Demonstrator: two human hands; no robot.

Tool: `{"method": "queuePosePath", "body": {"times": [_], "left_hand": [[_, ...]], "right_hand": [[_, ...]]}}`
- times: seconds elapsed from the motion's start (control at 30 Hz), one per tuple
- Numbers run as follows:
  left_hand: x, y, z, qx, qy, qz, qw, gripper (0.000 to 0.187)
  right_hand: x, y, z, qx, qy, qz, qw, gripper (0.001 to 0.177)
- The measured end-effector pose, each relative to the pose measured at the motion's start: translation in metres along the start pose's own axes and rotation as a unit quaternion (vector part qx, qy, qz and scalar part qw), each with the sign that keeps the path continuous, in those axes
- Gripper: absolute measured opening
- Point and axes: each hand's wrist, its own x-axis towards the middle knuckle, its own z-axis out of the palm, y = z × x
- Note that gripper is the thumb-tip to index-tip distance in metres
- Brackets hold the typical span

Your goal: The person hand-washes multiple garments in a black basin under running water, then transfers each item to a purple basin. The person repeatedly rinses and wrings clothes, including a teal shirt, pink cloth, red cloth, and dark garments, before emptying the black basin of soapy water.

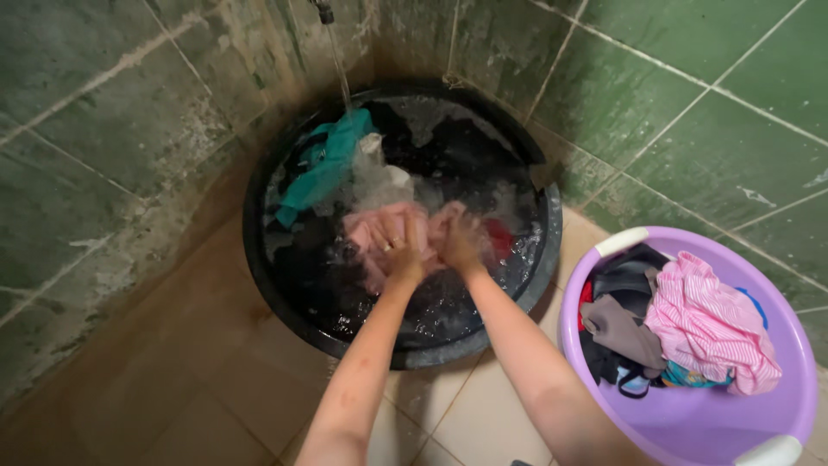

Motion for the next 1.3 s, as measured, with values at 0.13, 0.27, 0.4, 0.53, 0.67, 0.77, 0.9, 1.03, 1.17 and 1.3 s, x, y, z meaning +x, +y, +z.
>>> {"method": "queuePosePath", "body": {"times": [0.13,0.27,0.4,0.53,0.67,0.77,0.9,1.03,1.17,1.3], "left_hand": [[0.012,-0.027,0.028,0.168,0.141,0.044,0.975,0.090],[0.003,-0.037,0.009,0.035,-0.003,0.041,0.999,0.079],[-0.011,0.004,-0.053,-0.187,-0.030,0.088,0.978,0.069],[-0.031,0.089,-0.098,-0.406,0.037,0.220,0.886,0.059],[-0.023,0.127,-0.155,-0.477,0.187,0.187,0.838,0.051],[-0.010,0.139,-0.187,-0.516,0.265,0.187,0.792,0.046],[-0.017,0.158,-0.196,-0.483,0.274,0.222,0.801,0.044],[-0.033,0.170,-0.180,-0.426,0.230,0.274,0.831,0.042],[-0.027,0.161,-0.170,-0.338,0.379,0.204,0.837,0.032],[-0.010,0.152,-0.149,-0.581,0.145,-0.051,0.799,0.023]], "right_hand": [[0.013,-0.001,0.010,0.121,0.069,0.065,0.988,0.064],[0.001,-0.004,-0.033,0.298,-0.034,0.152,0.942,0.040],[0.001,-0.025,-0.117,0.531,-0.099,0.181,0.822,0.019],[0.010,-0.043,-0.184,0.756,-0.067,0.030,0.650,0.020],[0.009,-0.020,-0.241,0.883,-0.044,-0.034,0.465,0.023],[-0.004,-0.004,-0.260,0.891,-0.041,-0.040,0.450,0.030],[-0.019,-0.016,-0.249,0.849,-0.257,0.136,0.440,0.065],[-0.008,-0.028,-0.225,0.865,-0.229,0.241,0.377,0.079],[0.010,-0.023,-0.200,0.873,-0.064,0.225,0.429,0.056],[0.023,-0.019,-0.187,0.755,0.155,0.071,0.634,0.020]]}}
